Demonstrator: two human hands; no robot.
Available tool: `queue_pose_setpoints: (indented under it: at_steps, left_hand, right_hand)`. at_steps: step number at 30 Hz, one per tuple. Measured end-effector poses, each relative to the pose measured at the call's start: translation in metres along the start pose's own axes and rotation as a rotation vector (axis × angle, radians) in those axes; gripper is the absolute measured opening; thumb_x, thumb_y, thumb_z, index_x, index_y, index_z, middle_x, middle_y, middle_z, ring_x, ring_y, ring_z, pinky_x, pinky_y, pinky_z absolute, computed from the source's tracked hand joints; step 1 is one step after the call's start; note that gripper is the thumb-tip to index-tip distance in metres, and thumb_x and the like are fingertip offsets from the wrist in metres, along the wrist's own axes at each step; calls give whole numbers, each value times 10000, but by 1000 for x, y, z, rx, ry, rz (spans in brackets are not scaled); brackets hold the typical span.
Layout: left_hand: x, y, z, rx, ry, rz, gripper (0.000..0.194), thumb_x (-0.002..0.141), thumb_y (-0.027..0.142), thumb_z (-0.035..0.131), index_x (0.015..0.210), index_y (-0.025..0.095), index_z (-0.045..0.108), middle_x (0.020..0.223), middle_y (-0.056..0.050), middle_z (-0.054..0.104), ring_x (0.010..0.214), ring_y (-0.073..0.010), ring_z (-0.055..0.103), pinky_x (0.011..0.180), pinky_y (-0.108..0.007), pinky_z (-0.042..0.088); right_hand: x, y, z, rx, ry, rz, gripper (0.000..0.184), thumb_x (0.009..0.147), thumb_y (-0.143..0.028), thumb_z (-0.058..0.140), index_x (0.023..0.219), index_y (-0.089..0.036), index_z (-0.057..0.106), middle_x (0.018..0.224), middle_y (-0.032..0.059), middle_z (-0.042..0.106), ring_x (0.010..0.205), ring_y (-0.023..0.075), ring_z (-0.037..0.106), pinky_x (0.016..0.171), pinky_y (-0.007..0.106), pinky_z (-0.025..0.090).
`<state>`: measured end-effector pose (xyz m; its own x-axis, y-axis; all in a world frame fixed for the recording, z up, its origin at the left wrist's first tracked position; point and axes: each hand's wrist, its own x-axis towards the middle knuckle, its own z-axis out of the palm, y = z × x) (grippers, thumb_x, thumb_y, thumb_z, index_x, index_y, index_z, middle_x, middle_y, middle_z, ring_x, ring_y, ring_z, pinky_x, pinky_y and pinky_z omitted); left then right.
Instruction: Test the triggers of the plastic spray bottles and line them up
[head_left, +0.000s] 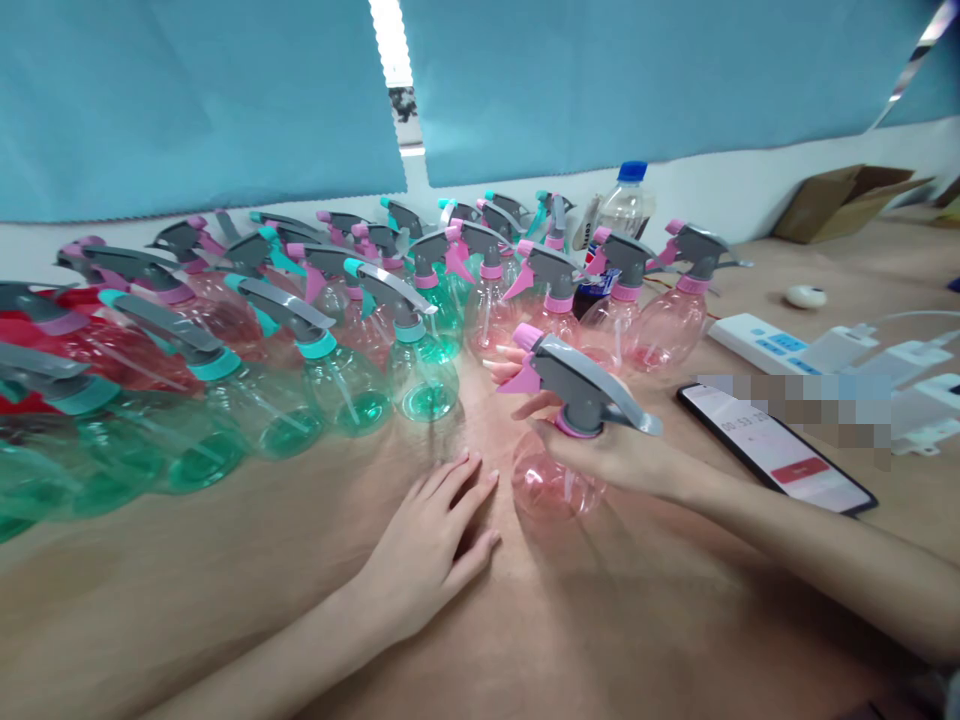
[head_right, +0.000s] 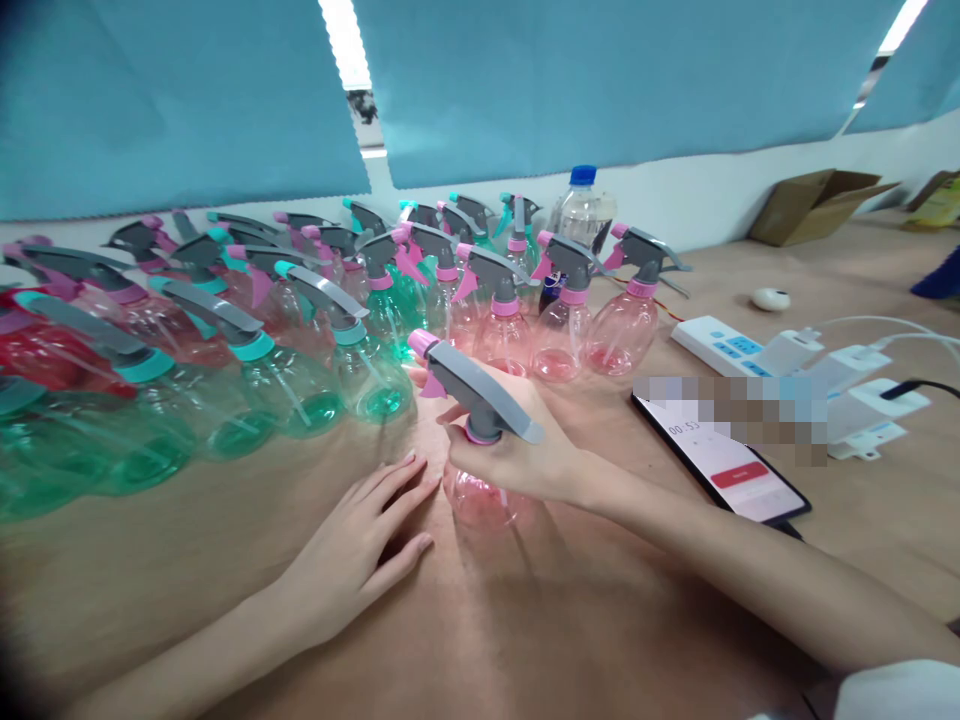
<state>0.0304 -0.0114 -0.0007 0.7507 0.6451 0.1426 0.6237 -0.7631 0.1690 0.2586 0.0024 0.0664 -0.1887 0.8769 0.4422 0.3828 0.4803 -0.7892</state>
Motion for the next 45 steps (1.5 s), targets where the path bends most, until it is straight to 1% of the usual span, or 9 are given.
queue_pose_setpoints:
  at_steps: [5, 12, 16, 19, 22, 27, 35, 39, 45]
  left_hand:
    - [0, 0, 0, 6, -4, 3, 473, 971, 376, 450, 1395, 166, 426, 1451, -148, 440, 1343, -296, 391, 1058, -503, 379]
    - [0, 1, -1, 3, -6, 3, 477, 971, 376, 452, 1391, 151, 434, 1447, -155, 444, 1338, -304, 397, 1050, -508, 387]
    - [1, 1, -1, 6, -7, 5, 483, 967, 367, 461, 1395, 145, 431, 1447, -158, 444, 1339, -306, 395, 1053, -512, 382]
    - [1, 1, -1, 7, -5, 4, 480, 967, 368, 463, 1394, 153, 432, 1448, -154, 443, 1339, -306, 395, 1049, -507, 386]
    - [1, 0, 0, -1, -1, -2, 473, 969, 371, 457, 1394, 166, 431, 1449, -146, 444, 1341, -296, 395, 1054, -498, 383]
    - [1, 0, 0, -1, -5, -1, 474, 970, 375, 454, 1391, 157, 436, 1453, -153, 437, 1342, -299, 392, 1057, -500, 376]
    - [1, 1, -3, -19, 1, -8, 461, 965, 374, 449, 1375, 162, 456, 1430, -152, 464, 1315, -315, 422, 1035, -514, 399]
    - [1, 1, -4, -6, 8, 0, 454, 970, 376, 440, 1373, 165, 458, 1421, -152, 473, 1310, -310, 429, 1031, -509, 405]
    - [1, 0, -5, -7, 12, -4, 451, 975, 380, 438, 1370, 164, 468, 1420, -150, 477, 1315, -307, 426, 1041, -488, 399]
  right_hand:
    - [-1, 2, 1, 0, 9, -25, 157, 708, -128, 521, 810, -228, 587, 755, -28, 652, 569, 103, 614, 573, 231, 537]
    - [-1, 4, 3, 0, -3, -18, 56, 777, -210, 557, 826, -231, 573, 809, -8, 649, 590, 109, 641, 522, 225, 536]
    - [-1, 2, 2, -8, -15, -13, 46, 788, -226, 551, 818, -241, 581, 823, -3, 658, 648, 117, 655, 558, 221, 552]
    - [-1, 2, 1, -25, -6, -7, 103, 776, -203, 537, 853, -241, 594, 816, -8, 661, 604, 107, 631, 555, 223, 553]
    - [-2, 4, 1, -63, -6, -11, 252, 767, -178, 520, 995, -247, 602, 794, -14, 659, 561, 107, 603, 541, 231, 547]
    - [-3, 8, 1, -52, -33, 1, 395, 756, -168, 519, 1138, -262, 554, 820, -11, 652, 684, 136, 658, 597, 236, 550]
    - [-1, 2, 0, -33, -55, 48, 199, 668, -125, 480, 799, -254, 555, 744, -32, 629, 625, 130, 602, 610, 261, 528]
    - [1, 2, 1, 20, -54, 26, 213, 661, -130, 461, 828, -239, 535, 855, -12, 635, 679, 128, 593, 638, 260, 520]
    - [0, 2, 0, 20, -21, 21, 248, 649, -110, 465, 858, -233, 516, 784, -24, 588, 572, 102, 519, 561, 239, 472]
